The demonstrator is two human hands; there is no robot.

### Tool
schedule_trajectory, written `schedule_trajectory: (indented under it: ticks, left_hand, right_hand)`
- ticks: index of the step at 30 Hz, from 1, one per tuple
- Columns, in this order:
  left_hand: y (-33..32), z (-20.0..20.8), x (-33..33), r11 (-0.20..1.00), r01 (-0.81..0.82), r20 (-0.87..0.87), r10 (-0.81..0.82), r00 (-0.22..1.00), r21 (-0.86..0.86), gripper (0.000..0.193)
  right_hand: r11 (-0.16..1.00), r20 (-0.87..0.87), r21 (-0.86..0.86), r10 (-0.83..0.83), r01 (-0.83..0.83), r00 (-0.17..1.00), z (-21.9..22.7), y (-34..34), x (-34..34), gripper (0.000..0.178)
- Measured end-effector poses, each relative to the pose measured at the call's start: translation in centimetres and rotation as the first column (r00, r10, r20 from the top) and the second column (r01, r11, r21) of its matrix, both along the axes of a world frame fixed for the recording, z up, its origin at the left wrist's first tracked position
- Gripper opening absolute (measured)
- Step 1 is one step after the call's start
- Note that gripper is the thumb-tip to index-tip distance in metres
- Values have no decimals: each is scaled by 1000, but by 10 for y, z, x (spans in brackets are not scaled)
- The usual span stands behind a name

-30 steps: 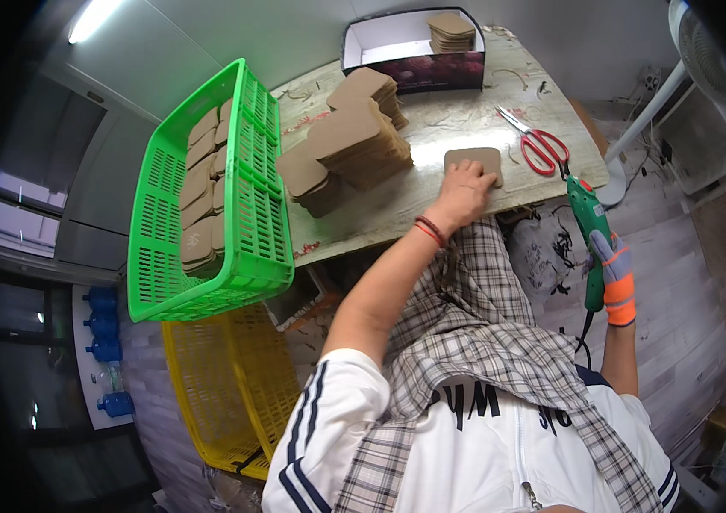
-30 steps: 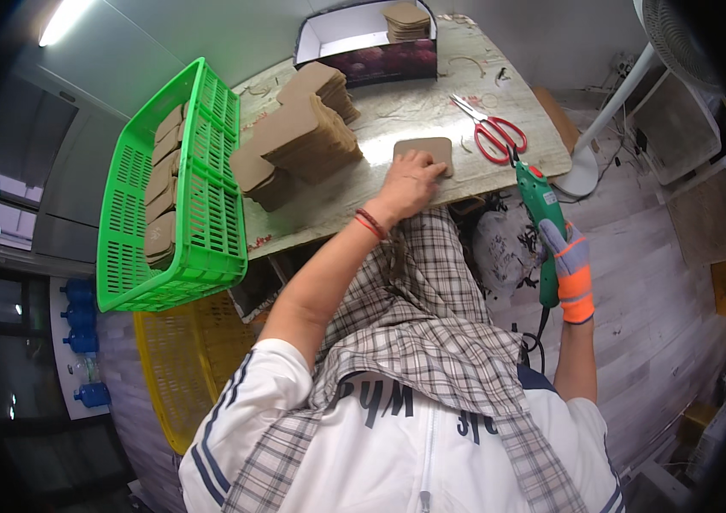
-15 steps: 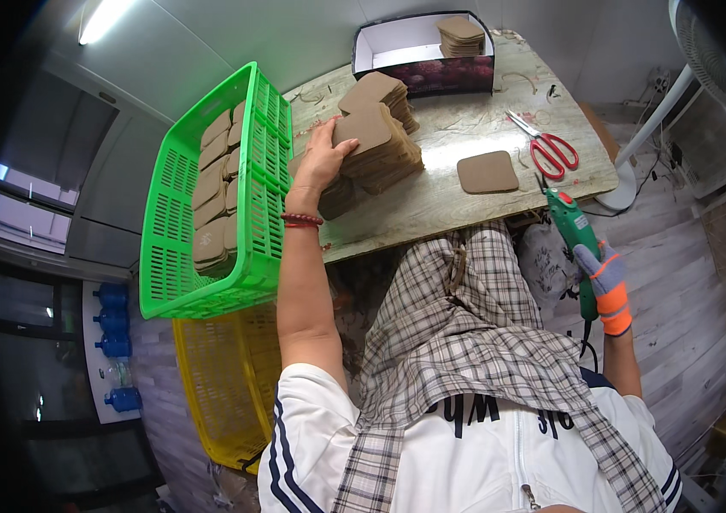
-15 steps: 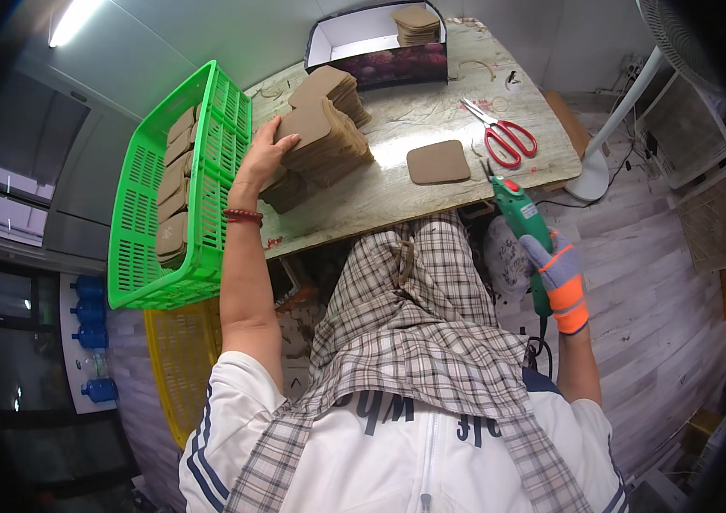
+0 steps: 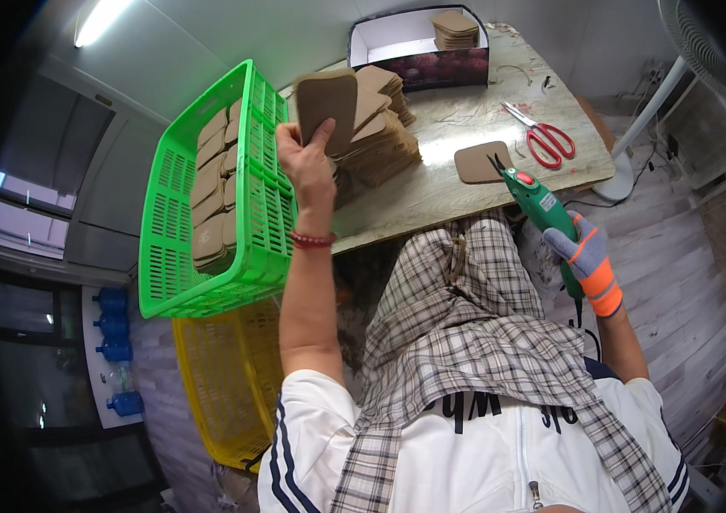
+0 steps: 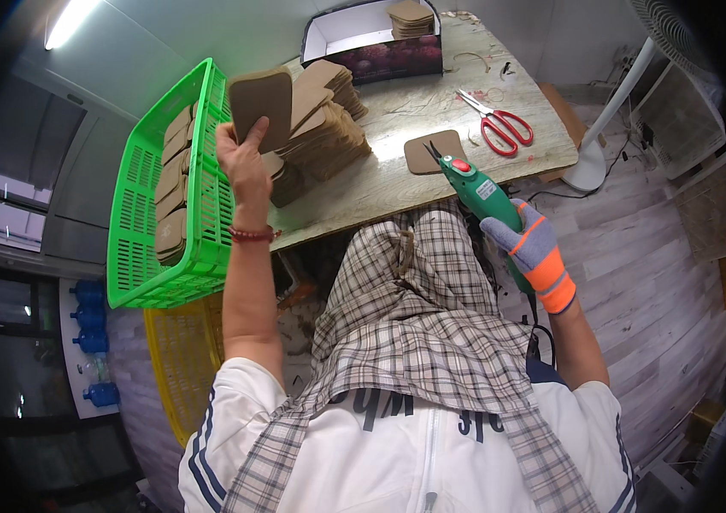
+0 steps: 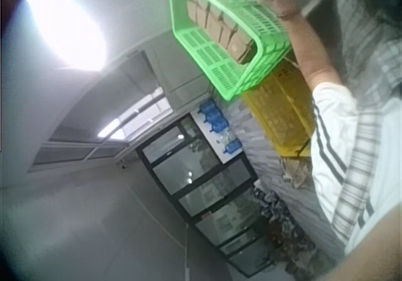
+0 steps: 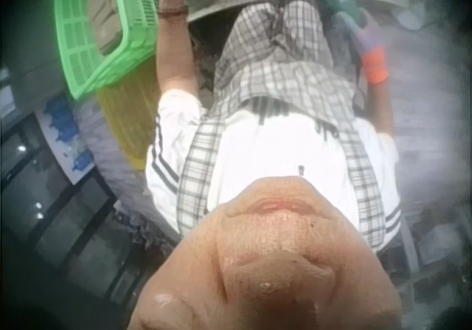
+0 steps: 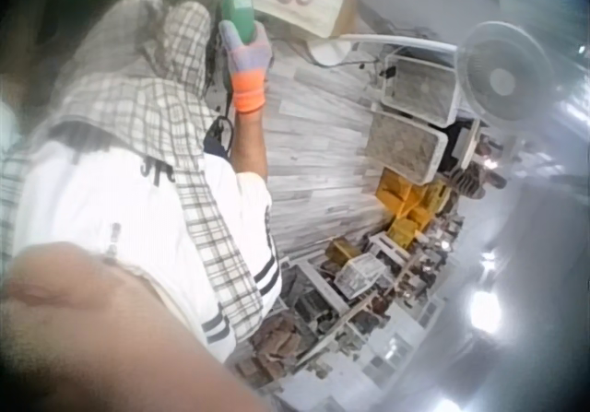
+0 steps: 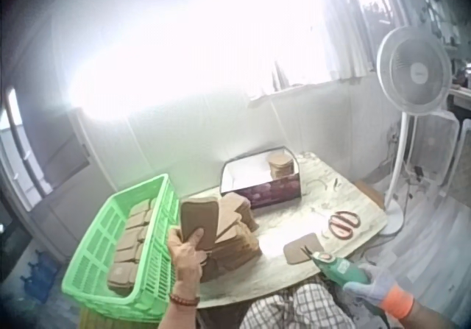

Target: The person sits on the floor and uses a green rotary tool to smooth the edges of stacked brown cardboard pieces. They handle the pieces one at a time, rotating them to smooth all sides, and place the finished pieces into a white box.

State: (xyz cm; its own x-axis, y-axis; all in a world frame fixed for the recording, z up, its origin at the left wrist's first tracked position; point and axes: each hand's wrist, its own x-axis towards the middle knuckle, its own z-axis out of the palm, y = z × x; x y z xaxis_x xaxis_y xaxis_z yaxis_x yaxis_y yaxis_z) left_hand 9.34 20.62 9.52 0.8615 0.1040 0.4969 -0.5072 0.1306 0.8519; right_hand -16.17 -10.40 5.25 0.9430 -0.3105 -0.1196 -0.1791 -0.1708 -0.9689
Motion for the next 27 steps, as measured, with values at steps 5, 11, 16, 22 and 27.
schedule_trajectory:
  ticks: [5,11,16,22,27]
  left_hand:
    - [-72,-15,-85,680,115,-300,-462,835,-724,27]
    - [-108,-50,-113,354,32,-221,-650,727,-935,37]
    - [-114,-47,-114,292,69,-148,-658,738,-954,37]
    - [-114,-53,-119,302,104,-130,-661,739,-948,36]
    - [-113,-59,-130,352,145,-140,-668,731,-925,35]
  right_hand:
    - [1000,49,-7,8,-8,999,17,15,-3,28]
    - [999,-1,11,32,-32,999,20,25,-11,39]
    - [995,51,-89,43,-38,998,16,29,-13,41]
    - [996,20,-45,78,-77,997,24,32,-12,42]
    - [997,1,-31,72,-72,997,30,35,-11,40]
